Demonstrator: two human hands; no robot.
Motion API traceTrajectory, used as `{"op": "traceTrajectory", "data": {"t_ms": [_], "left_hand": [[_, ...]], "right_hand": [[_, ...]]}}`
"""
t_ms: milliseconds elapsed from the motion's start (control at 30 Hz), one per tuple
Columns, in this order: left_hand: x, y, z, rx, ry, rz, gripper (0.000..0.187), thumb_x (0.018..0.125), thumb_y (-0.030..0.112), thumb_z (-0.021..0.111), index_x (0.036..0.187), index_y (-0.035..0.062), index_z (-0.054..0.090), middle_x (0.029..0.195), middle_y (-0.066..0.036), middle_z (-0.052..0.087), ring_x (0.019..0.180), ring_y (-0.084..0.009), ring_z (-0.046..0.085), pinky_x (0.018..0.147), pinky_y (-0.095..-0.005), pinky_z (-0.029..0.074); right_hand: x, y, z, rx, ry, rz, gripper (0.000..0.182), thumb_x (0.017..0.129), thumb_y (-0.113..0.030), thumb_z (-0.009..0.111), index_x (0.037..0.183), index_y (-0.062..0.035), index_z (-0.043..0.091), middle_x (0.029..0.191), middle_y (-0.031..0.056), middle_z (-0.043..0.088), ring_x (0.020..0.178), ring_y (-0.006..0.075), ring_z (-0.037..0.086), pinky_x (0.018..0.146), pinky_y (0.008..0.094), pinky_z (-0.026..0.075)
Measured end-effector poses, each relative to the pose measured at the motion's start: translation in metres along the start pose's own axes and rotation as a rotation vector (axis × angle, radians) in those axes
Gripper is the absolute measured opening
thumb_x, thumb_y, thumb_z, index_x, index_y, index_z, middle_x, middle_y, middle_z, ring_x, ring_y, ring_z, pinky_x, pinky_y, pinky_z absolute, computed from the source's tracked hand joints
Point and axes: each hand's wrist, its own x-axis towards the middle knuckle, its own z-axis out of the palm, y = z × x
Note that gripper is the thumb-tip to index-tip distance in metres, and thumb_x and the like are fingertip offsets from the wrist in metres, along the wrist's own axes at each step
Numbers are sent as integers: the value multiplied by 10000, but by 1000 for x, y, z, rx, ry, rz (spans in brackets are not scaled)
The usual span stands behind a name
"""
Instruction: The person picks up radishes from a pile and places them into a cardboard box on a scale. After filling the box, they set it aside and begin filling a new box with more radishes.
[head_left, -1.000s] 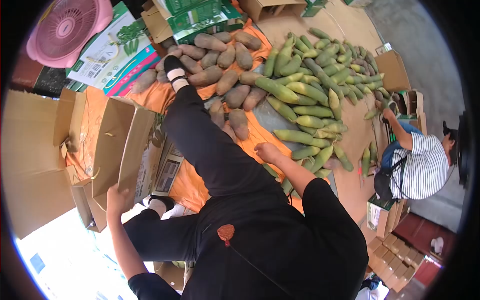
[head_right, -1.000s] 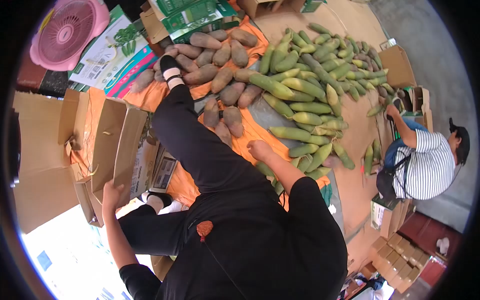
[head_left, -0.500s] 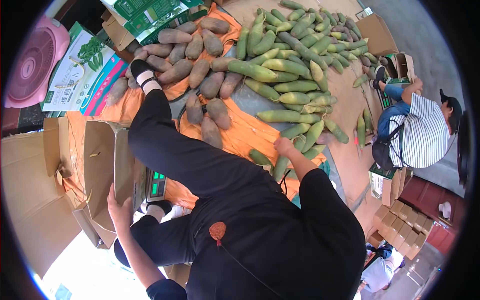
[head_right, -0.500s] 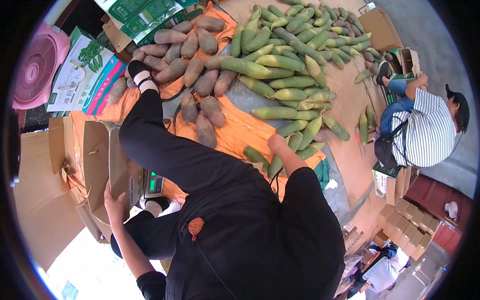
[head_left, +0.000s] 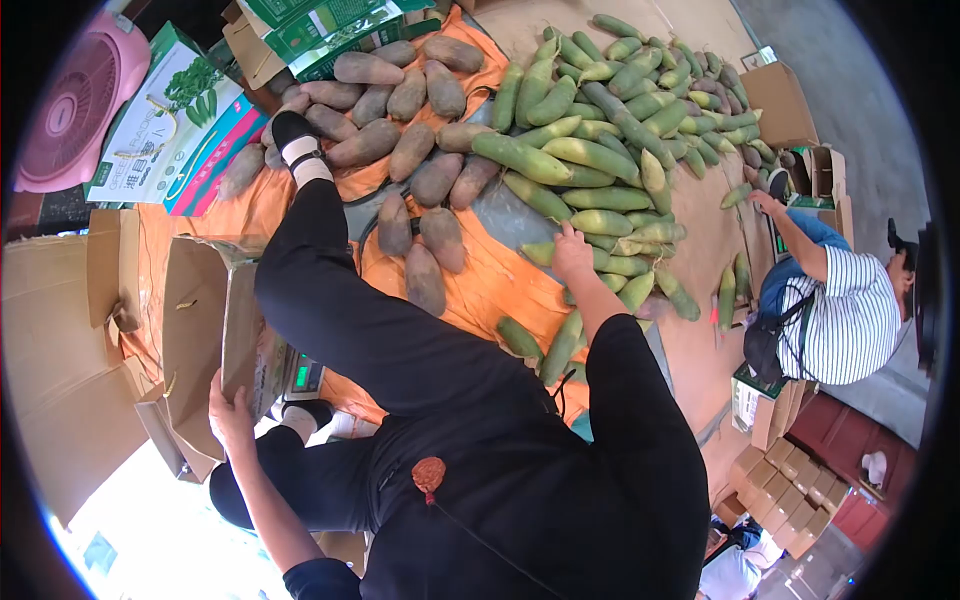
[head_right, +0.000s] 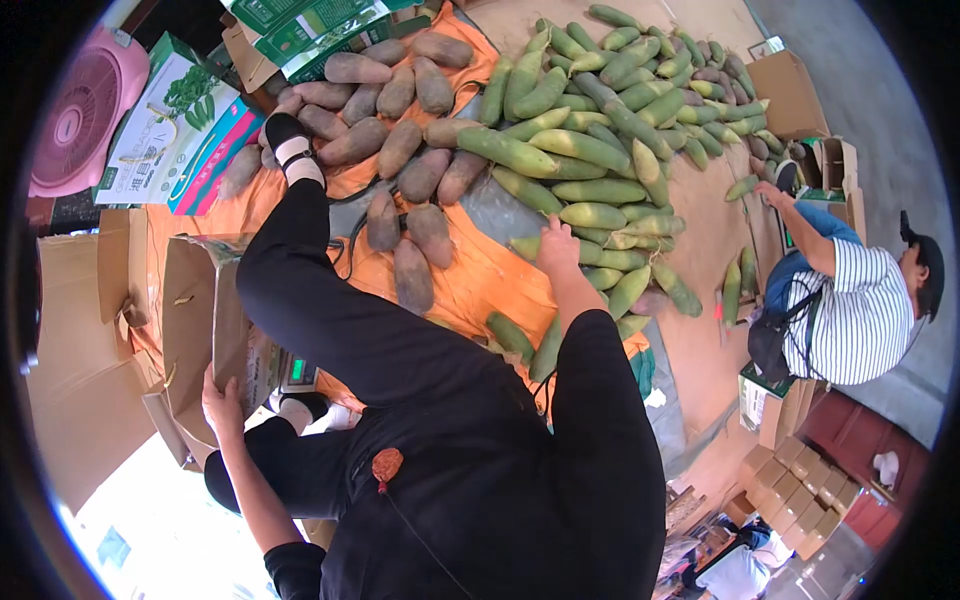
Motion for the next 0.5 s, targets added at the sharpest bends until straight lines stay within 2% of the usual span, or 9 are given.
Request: {"op": "traceTrajectory", "data": {"t_ms": [133, 233, 300, 433, 500], "left_hand": [[1, 3, 0, -16, -25, -58, 441, 781, 50, 603, 1218, 50, 538, 1059, -195, 634, 1007, -327, 608, 881, -383, 445], [0, -2, 2, 9, -6, -27, 432, 778, 45, 601, 1206, 70, 549, 1033, -199, 639, 958, -338, 623, 834, -393, 468], [-1, 0, 1, -70, -22, -33, 403, 779, 50, 600, 1179, 74, 561, 988, -193, 650, 926, -333, 632, 819, -388, 473], [-1, 0, 1, -31, 7, -13, 380, 784, 46, 590, 1162, 76, 566, 957, -186, 656, 894, -331, 640, 796, -390, 479], [-1, -2, 2, -20, 8, -13, 378, 783, 52, 592, 1159, 74, 568, 955, -188, 656, 894, -333, 640, 795, -391, 478]], "right_hand": [[12, -9, -4, -112, -87, 27, 437, 832, -142, 537, 1267, -106, 512, 1510, 36, 203, 1221, 229, 429, 896, 404, 461], [17, -7, 3, -151, -103, 47, 501, 852, -163, 516, 1342, -102, 435, 1525, 24, 166, 1226, 216, 422, 894, 403, 460], [18, -3, 7, -144, -88, 45, 553, 845, -156, 520, 1377, -87, 385, 1511, 24, 198, 1218, 224, 434, 896, 403, 460], [23, 5, 14, -91, -44, 23, 561, 838, -147, 524, 1377, -89, 378, 1492, 24, 233, 1179, 253, 476, 898, 406, 464], [29, 10, 22, 37, 37, -2, 525, 819, -161, 563, 1320, -55, 445, 1420, 66, 363, 1136, 284, 516, 896, 386, 471]]}}
